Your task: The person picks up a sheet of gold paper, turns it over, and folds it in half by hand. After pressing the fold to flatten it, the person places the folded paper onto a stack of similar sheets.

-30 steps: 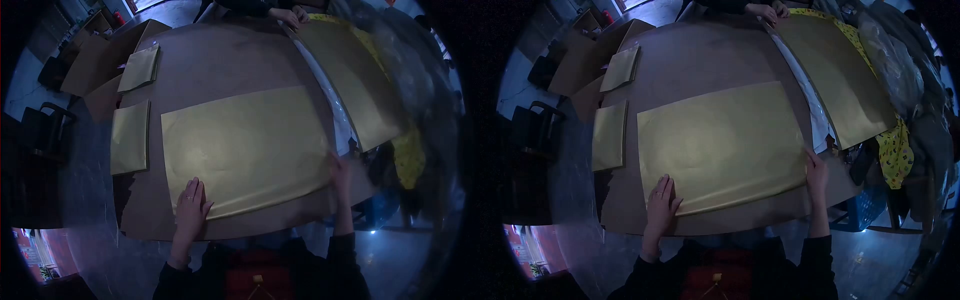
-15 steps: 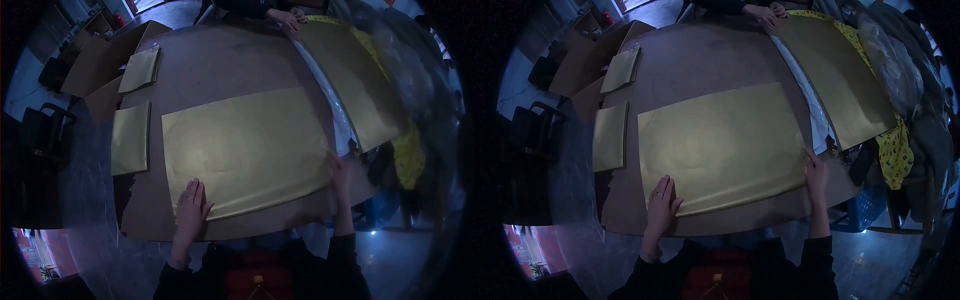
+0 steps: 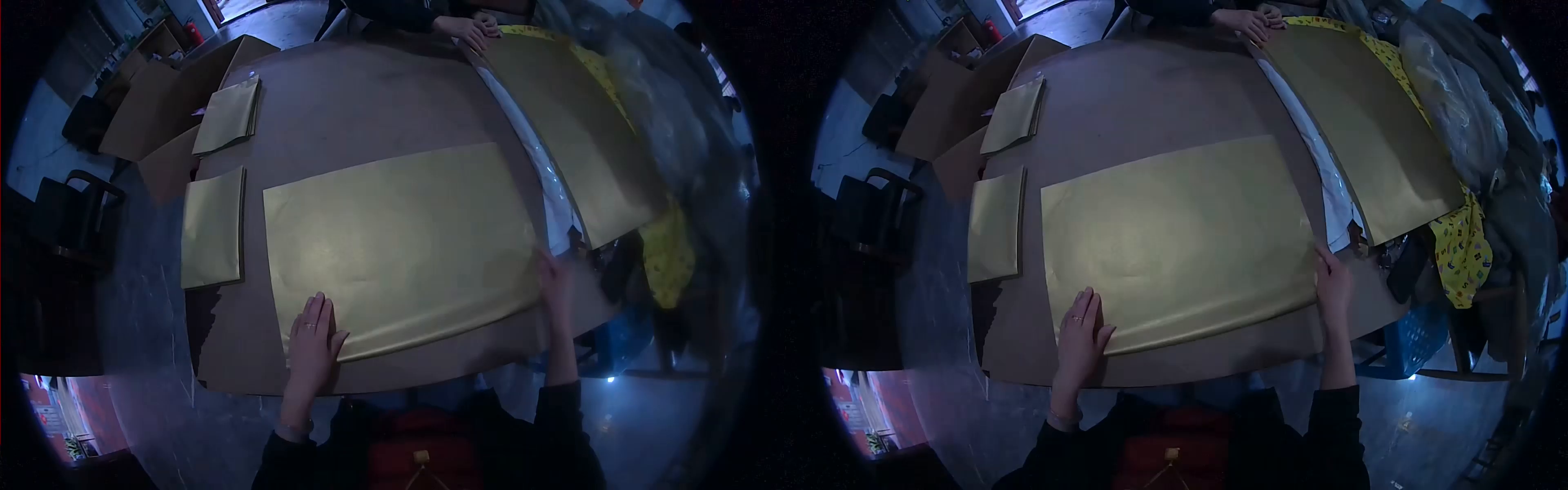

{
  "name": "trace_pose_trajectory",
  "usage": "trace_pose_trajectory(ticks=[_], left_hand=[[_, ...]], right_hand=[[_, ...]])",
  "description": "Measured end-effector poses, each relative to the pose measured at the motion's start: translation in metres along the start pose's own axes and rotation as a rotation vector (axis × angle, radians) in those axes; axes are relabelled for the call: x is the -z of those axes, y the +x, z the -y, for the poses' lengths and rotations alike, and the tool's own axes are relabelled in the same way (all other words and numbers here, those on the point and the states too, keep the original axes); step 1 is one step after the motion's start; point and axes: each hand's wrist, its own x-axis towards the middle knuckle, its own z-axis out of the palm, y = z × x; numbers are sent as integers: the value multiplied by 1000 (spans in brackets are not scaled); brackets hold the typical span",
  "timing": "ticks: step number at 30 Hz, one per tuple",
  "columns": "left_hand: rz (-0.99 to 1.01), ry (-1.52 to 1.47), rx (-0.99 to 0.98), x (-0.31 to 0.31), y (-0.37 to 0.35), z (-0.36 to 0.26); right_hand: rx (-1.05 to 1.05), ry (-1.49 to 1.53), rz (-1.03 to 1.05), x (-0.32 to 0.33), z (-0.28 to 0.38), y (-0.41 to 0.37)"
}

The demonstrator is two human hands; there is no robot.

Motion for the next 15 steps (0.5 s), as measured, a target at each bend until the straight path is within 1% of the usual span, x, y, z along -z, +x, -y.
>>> trace_pose_trajectory(ticks=[5, 7, 15], left_hand=[[-14, -35, -1, 2, 2, -1], [-10, 41, -44, 4, 2, -3], [3, -15, -9, 8, 10, -8]], right_hand=[[1, -16, -12, 1, 3, -1], [7, 37, 0, -2, -6, 0], [41, 10, -17, -7, -17, 3]])
